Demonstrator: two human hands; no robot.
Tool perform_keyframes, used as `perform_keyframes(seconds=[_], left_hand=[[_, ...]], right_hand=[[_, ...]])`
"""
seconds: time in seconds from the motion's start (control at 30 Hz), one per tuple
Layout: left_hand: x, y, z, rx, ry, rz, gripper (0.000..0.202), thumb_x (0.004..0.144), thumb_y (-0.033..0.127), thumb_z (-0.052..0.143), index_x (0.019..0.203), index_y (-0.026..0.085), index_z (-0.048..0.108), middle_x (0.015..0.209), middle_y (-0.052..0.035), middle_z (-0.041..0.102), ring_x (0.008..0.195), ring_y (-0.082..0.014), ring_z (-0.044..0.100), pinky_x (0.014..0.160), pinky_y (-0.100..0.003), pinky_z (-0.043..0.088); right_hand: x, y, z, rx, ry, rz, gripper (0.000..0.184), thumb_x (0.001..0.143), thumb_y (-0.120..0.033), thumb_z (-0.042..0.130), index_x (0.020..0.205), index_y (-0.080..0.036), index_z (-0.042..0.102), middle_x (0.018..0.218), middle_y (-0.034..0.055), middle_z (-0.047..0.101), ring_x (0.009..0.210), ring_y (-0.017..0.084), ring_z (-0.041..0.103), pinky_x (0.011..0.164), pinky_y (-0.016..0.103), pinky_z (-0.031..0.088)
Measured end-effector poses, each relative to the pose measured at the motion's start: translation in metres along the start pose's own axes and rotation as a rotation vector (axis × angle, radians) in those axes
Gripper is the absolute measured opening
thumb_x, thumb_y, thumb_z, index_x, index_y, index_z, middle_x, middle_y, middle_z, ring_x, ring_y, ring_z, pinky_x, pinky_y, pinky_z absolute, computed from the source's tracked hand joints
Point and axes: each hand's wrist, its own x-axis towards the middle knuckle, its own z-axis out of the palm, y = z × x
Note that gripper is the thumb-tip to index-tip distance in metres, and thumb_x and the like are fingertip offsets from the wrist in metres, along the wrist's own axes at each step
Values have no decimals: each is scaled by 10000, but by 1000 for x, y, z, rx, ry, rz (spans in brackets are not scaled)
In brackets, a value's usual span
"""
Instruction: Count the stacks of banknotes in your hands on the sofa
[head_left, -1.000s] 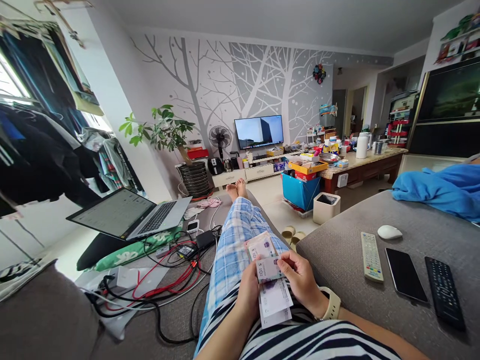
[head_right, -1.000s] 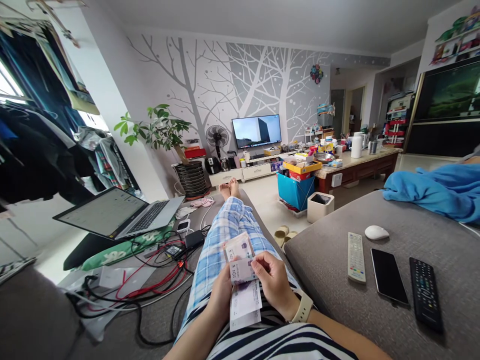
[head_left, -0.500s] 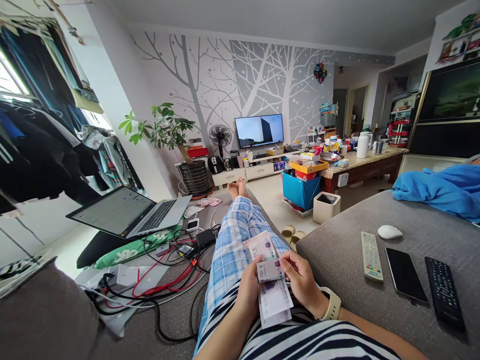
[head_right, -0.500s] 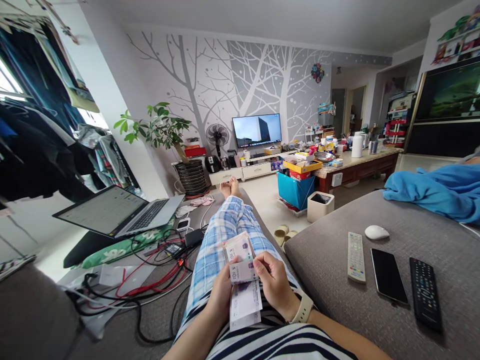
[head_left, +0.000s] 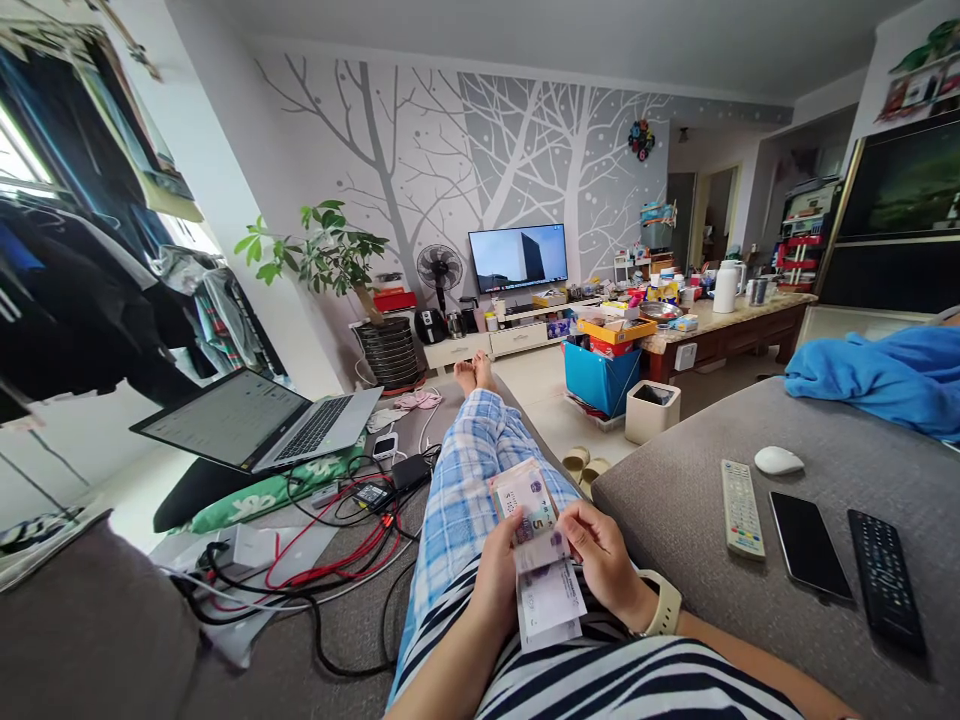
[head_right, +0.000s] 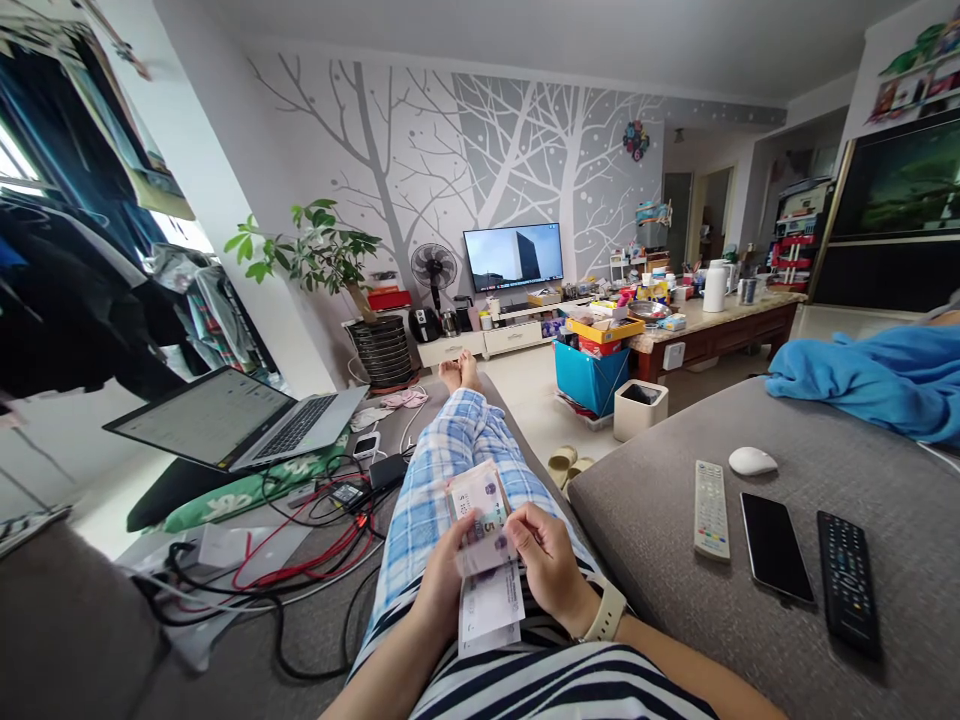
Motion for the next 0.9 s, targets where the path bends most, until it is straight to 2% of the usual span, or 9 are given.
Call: perform_keyframes(seconds=[0.1, 0.2, 0.33, 0.5, 0.6, 0.77, 0.9], left_hand=[[-2, 0, 4, -8, 34, 18, 228, 808, 216, 588, 944, 61, 685, 778, -154, 760, 814, -307, 737, 778, -416, 582], [-4, 1, 7, -2, 28, 26, 215, 803, 188, 591, 954, 64, 679, 766, -150, 759, 807, -307, 738, 777, -421, 584], [-4, 0, 6, 20, 11, 53, 194, 779, 115, 595, 959, 84, 663, 780, -116, 766, 780, -275, 740, 780, -398, 590], [-1, -2, 4, 58, -12, 54, 201, 721, 48, 622, 914, 78, 667, 751, -109, 762, 779, -272, 739, 787, -385, 591], [-1, 0, 7, 23, 4, 39, 211, 753, 84, 619, 958, 76, 664, 769, -120, 764, 814, -271, 739, 775, -369, 591], [-4, 4, 13, -12, 25, 12, 256, 840, 240, 579, 1021, 81, 665, 851, -131, 770, 793, -262, 739, 714, -353, 594], [-5, 5, 12, 17, 10, 12, 258, 856, 275, 558, 979, 85, 680, 855, -118, 769, 733, -233, 734, 662, -316, 586]], right_hand=[[1, 4, 0, 33, 6, 12, 419, 945, -538, 453, 727, -196, 560, 543, -17, 528, 505, 139, 474, 540, 265, 387], [4, 13, -1, -7, 71, 38, 381, 913, -523, 524, 707, -203, 529, 552, -27, 510, 525, 142, 488, 549, 261, 392], [10, 21, -2, -65, 149, 67, 324, 866, -482, 603, 730, -198, 527, 626, -28, 503, 575, 139, 465, 551, 247, 379], [15, 22, -2, -107, 150, 77, 336, 872, -469, 583, 692, -199, 498, 616, -37, 457, 584, 135, 418, 554, 245, 350], [17, 22, -2, -127, 134, 74, 352, 880, -459, 569, 659, -202, 472, 595, -42, 427, 574, 132, 396, 544, 244, 327], [16, 19, -3, -132, 119, 42, 348, 897, -438, 553, 658, -203, 462, 599, -40, 433, 573, 129, 398, 545, 243, 318], [12, 12, -4, -98, 85, 3, 331, 918, -422, 531, 678, -196, 496, 608, -34, 448, 570, 127, 405, 543, 241, 321]])
